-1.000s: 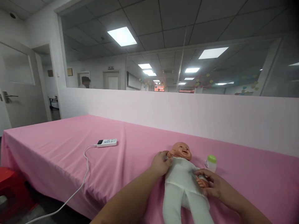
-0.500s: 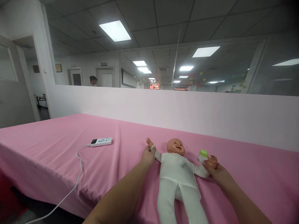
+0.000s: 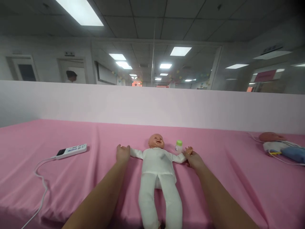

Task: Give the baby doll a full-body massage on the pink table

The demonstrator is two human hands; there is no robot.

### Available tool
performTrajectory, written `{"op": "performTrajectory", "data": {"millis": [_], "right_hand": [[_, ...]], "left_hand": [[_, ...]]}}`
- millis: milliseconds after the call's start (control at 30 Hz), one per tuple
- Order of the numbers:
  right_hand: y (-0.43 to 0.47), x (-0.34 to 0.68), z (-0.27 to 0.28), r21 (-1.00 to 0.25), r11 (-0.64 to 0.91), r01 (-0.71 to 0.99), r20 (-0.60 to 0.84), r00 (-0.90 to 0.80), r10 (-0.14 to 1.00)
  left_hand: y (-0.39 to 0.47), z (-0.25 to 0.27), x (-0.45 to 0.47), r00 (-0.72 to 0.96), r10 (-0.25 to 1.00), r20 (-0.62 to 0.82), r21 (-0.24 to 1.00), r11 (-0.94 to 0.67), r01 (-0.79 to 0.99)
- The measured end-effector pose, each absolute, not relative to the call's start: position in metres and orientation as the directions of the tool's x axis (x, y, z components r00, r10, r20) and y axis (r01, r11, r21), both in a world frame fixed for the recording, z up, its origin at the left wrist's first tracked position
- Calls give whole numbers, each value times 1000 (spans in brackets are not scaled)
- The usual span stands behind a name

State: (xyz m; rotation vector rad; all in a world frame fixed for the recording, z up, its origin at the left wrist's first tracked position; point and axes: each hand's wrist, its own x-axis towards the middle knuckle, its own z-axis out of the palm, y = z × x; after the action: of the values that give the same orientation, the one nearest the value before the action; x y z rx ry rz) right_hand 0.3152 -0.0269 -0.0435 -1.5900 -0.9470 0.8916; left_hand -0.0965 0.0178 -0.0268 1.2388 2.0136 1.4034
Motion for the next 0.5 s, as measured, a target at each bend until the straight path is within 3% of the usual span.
{"op": "performTrajectory", "data": {"millis": [233, 500], "right_hand": [[-15, 316, -50, -999, 32, 20, 37, 414, 909], [-17, 315, -48, -1000, 0, 26, 10, 379, 925]], "left_hand": [[15, -17, -104, -434, 887, 156, 825, 125, 551], [8, -9, -105, -324, 929, 177, 653, 136, 745]]}}
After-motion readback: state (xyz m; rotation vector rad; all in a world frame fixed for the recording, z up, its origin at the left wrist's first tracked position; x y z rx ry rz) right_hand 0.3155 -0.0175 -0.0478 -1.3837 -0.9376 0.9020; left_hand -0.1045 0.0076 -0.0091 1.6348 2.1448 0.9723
